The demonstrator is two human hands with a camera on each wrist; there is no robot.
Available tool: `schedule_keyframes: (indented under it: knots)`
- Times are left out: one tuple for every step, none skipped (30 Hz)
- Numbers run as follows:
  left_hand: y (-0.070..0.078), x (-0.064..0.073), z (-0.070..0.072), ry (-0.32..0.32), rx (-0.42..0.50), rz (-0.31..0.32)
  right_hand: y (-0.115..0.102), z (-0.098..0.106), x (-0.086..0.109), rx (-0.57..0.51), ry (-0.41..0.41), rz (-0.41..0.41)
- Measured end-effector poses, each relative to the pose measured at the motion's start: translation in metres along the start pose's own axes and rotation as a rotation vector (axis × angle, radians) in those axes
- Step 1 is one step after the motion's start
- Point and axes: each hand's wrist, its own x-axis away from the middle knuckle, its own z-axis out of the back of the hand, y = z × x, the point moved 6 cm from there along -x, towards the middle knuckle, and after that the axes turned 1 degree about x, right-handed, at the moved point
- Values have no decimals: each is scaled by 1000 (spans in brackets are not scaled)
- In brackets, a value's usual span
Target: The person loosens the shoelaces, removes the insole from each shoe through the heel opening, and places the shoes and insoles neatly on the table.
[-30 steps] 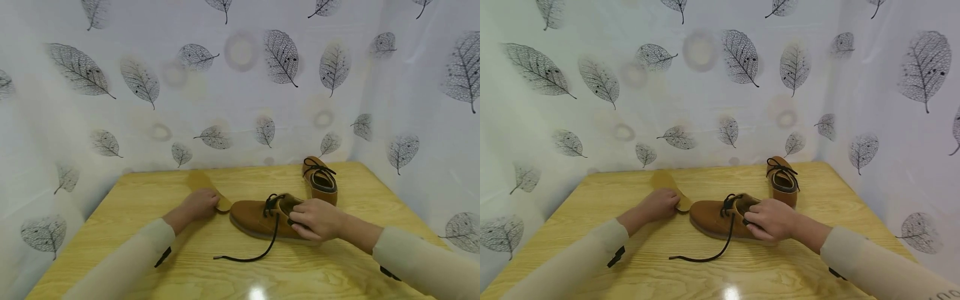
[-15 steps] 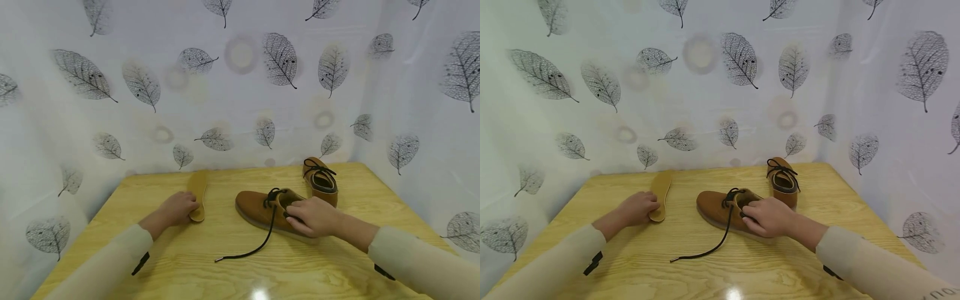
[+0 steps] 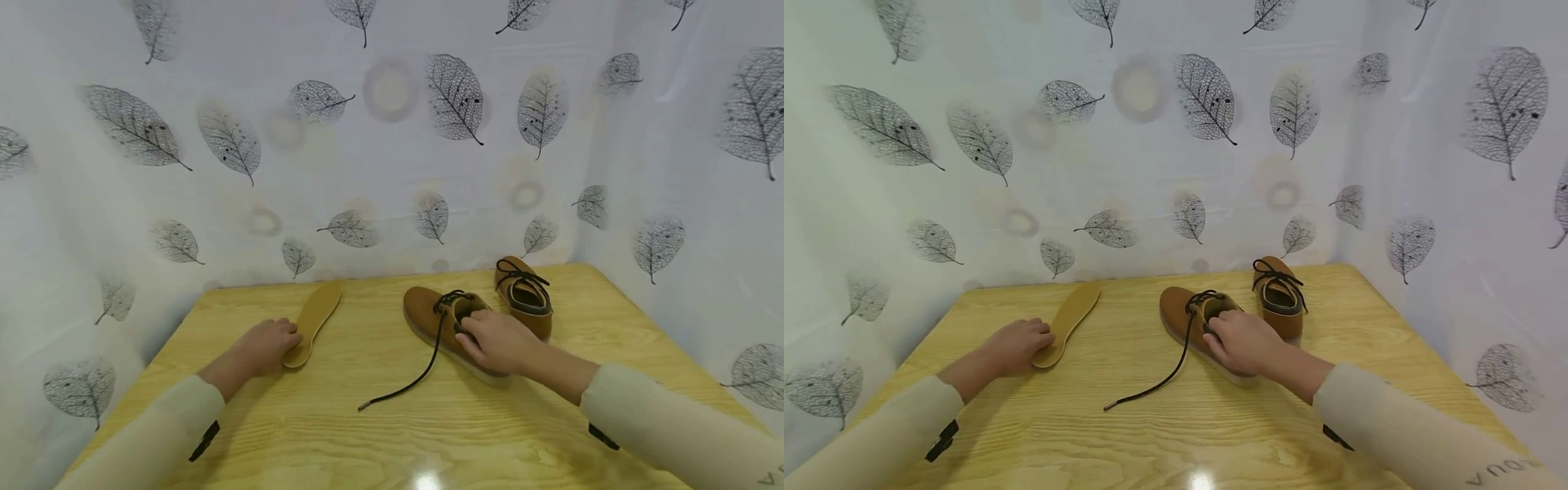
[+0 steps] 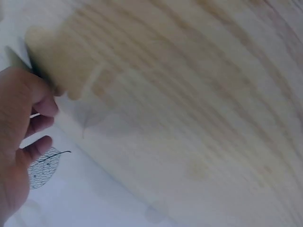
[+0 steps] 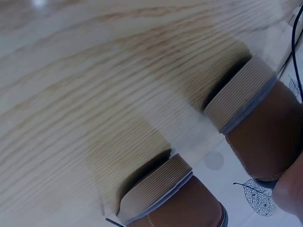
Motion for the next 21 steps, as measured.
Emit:
schedule_keyframes:
  knots:
    - [0, 0, 1, -19, 5, 8, 1, -1, -3, 11, 9, -17]
    - [-1, 0, 2, -38, 4, 21, 2, -2, -5, 19, 17, -35]
    - [-1, -1, 3, -54, 5, 37, 3, -3, -8, 27, 21, -54]
    - [-2, -2, 5, -64, 3, 52, 5, -4, -12, 34, 16, -76]
    - [-2, -4, 8, -73, 6, 73, 7, -6, -15, 38, 10, -95]
    - [-2, -7, 11, -78, 17, 103, 9, -8, -18, 44, 0, -110]
    - [-1, -10, 14, -66, 25, 132, 12, -9, -20, 45, -5, -122]
    - [1, -15, 17, -62, 43, 164, 15, -10, -22, 36, -19, -139]
    - [4, -19, 18, -56, 58, 193, 17, -10, -23, 27, -23, -142]
    - [7, -24, 18, -54, 72, 220, 20, -10, -23, 19, -23, -138]
    - [10, -28, 16, -51, 88, 247, 22, -9, -22, 17, -15, -124]
    - [12, -31, 14, -50, 100, 270, 24, -6, -21, 21, -5, -108]
    - [14, -35, 10, -59, 113, 294, 26, -4, -19, 33, 12, -78]
    - [15, -37, 6, -73, 131, 316, 28, -1, -17, 49, 24, -46]
    - [14, -39, 2, -80, 144, 338, 30, 2, -14, 76, 41, -6]
    - [13, -40, -2, -89, 162, 360, 32, 4, -11, 103, 49, 29]
    - [12, -40, -5, -96, 177, 380, 35, 4, -9, 127, 52, 64]
    - [10, -40, -9, -105, 191, 400, 38, 4, -6, 144, 48, 95]
    - [9, -39, -12, -111, 199, 415, 40, 3, -4, 148, 36, 127]
    - [8, -38, -14, -115, 200, 422, 43, 2, -2, 142, 20, 150]
    - [8, -38, -16, -116, 202, 421, 46, 0, 0, 132, 4, 164]
